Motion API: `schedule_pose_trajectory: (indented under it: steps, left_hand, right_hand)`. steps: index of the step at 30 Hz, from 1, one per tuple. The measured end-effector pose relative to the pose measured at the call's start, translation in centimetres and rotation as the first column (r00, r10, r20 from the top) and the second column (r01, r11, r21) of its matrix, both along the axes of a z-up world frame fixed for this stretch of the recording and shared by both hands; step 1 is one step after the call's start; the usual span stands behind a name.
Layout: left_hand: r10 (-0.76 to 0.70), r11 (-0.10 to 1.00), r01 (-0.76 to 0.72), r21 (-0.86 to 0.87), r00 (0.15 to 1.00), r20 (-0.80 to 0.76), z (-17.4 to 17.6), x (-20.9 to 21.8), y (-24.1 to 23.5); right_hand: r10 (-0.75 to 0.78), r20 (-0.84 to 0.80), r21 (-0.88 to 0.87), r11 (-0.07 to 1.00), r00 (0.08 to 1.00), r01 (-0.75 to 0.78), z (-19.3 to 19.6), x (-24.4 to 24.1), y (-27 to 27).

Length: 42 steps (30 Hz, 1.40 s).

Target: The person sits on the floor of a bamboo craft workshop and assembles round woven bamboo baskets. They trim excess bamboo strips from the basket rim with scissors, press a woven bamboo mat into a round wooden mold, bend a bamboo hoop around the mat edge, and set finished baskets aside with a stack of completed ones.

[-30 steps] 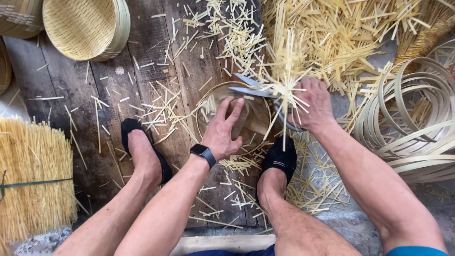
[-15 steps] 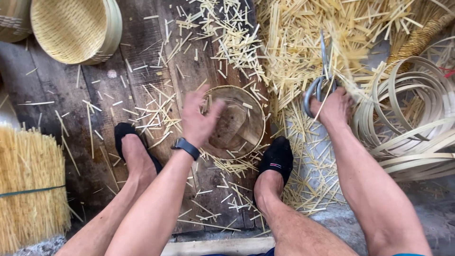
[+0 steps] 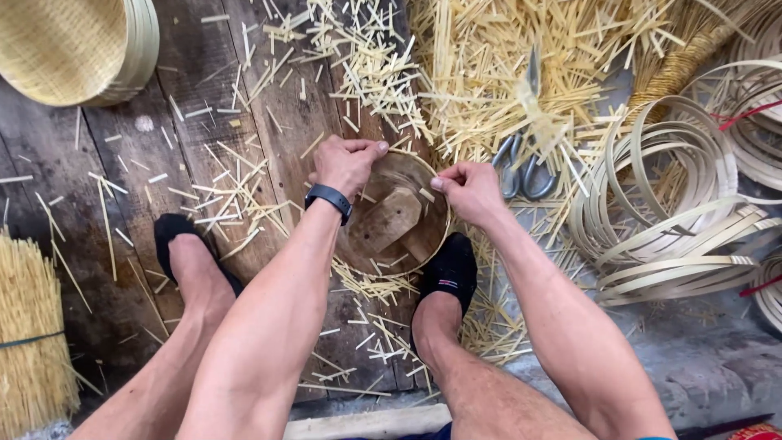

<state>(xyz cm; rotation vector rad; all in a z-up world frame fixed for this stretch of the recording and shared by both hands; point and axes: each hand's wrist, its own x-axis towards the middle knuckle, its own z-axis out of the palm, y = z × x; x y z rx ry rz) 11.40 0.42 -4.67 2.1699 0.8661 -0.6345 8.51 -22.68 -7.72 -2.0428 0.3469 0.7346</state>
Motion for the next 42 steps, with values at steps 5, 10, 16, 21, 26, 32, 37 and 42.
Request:
schedule_pose_trajectory:
  steps: [5, 10, 16, 21, 26, 32, 37, 42]
  left_hand:
    - [-0.007, 0.998, -0.003, 0.060, 0.986, 0.166, -0.6, -1.2, -0.6]
    - [-0.125, 0.986, 0.083, 0.148, 0.944, 0.305, -0.8, -2.2, 0.8]
    - [0.172, 0.984, -0.175, 0.025, 0.981, 0.086, -0.3, -9.4, 7.7]
    - [0.474, 0.826, -0.474, -0.305, 0.877, -0.079, 0.9, -10.5, 7.6]
    - [0.490, 0.834, -0.485, -0.261, 0.870, -0.051, 0.5, -10.4, 7.2]
    - [0.652, 0.561, -0.590, -0.580, 0.747, -0.130, 2.5, -13.0, 5.9]
    - [0.679, 0.302, -0.691, -0.657, 0.640, -0.359, -1.1, -16.3, 3.4]
    - [0.720, 0.392, -0.675, -0.624, 0.648, -0.249, -1.1, -16.5, 2.5]
  right_hand:
    - [-0.011, 0.041, -0.066, 0.998, 0.999, 0.014, 0.1, -0.3, 0.6]
    - [-0.051, 0.086, -0.033, 0.998, 0.995, 0.054, 2.2, -1.4, 0.4]
    - [-0.052, -0.144, 0.181, 0.980, 0.988, 0.078, 1.1, -5.5, -1.8]
    - [-0.129, -0.188, 0.191, 0.968, 0.974, 0.165, 0.1, -5.3, -1.7]
    - [-0.181, -0.216, 0.188, 0.957, 0.959, 0.223, 1.1, -5.0, -1.2]
    - [-0.276, -0.394, 0.414, 0.798, 0.877, 0.437, 5.6, -5.4, -0.4]
    - [-0.235, -0.371, 0.350, 0.860, 0.898, 0.370, 1.7, -7.3, 0.3]
    - [-0.327, -0.292, 0.268, 0.874, 0.899, 0.405, 1.3, -8.0, 1.3]
